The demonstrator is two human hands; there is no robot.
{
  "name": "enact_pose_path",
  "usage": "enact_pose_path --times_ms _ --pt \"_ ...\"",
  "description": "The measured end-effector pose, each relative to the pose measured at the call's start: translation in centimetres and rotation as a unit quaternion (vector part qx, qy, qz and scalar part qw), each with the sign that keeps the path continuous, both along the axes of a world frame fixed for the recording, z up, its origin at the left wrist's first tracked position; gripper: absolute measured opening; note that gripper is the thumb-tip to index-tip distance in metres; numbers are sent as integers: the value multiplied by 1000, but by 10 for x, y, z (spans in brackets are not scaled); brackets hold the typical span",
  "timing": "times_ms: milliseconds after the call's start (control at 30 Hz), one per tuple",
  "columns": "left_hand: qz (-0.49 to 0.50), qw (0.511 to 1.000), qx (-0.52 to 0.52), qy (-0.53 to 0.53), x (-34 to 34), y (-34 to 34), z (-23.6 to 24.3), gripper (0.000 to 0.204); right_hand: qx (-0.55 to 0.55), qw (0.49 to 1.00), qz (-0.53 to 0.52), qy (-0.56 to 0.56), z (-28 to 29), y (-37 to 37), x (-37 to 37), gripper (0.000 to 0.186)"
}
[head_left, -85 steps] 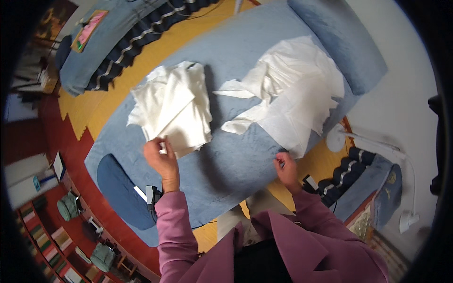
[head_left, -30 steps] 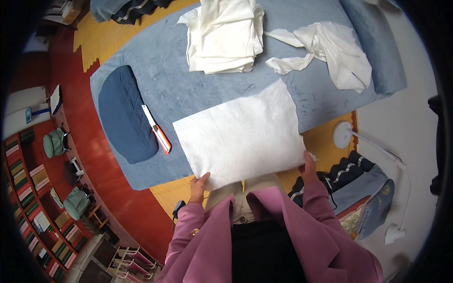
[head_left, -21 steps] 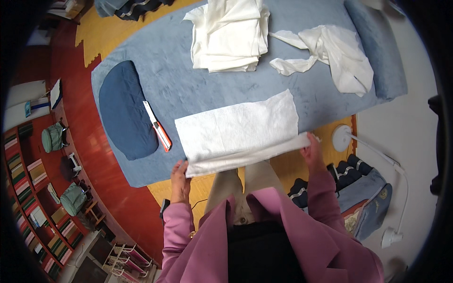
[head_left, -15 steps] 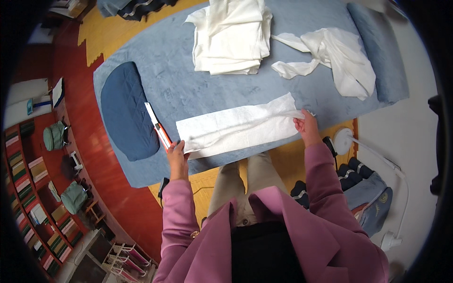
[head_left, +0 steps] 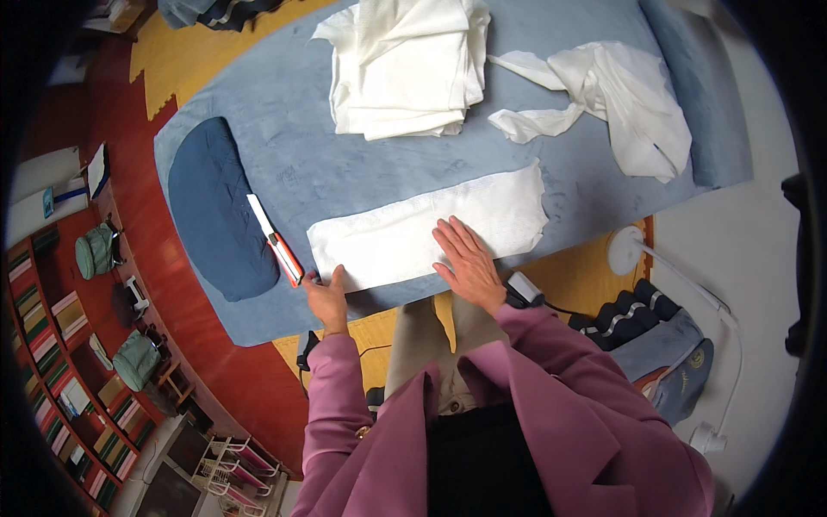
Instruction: The person cuts white fabric into rectangular pieces using a rotary cutter on a padded work surface. They repeatedly fold, align, and cut the fabric, then stack the finished pieces and carry them to a nearby area.
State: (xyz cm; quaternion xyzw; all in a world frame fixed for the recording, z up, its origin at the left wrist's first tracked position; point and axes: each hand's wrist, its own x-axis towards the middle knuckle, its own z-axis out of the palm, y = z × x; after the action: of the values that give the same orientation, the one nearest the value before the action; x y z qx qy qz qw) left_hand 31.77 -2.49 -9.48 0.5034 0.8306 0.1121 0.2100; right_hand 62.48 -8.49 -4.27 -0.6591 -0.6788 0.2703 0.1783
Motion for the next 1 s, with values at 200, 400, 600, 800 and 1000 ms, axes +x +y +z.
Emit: enact_pose_path --times_ms 200,400,600,800,1000 --pt "149 917 -44 -368 -46 18 12 16 20 997 46 -53 -22 3 4 68" --pt "100 892 -44 -439 -15 36 92 17 30 999 12 -32 -12 -1 6 60" --pt "-146 919 6 -365 130 -4 150 9 -96 949 -213 211 21 -31 59 27" --pt "-313 887 -25 -339 274 -31 112 14 -222 738 -348 534 4 -36 125 73" --pt "-299 938 94 -148 242 -17 50 41 -178 914 -292 216 -25 -35 156 33"
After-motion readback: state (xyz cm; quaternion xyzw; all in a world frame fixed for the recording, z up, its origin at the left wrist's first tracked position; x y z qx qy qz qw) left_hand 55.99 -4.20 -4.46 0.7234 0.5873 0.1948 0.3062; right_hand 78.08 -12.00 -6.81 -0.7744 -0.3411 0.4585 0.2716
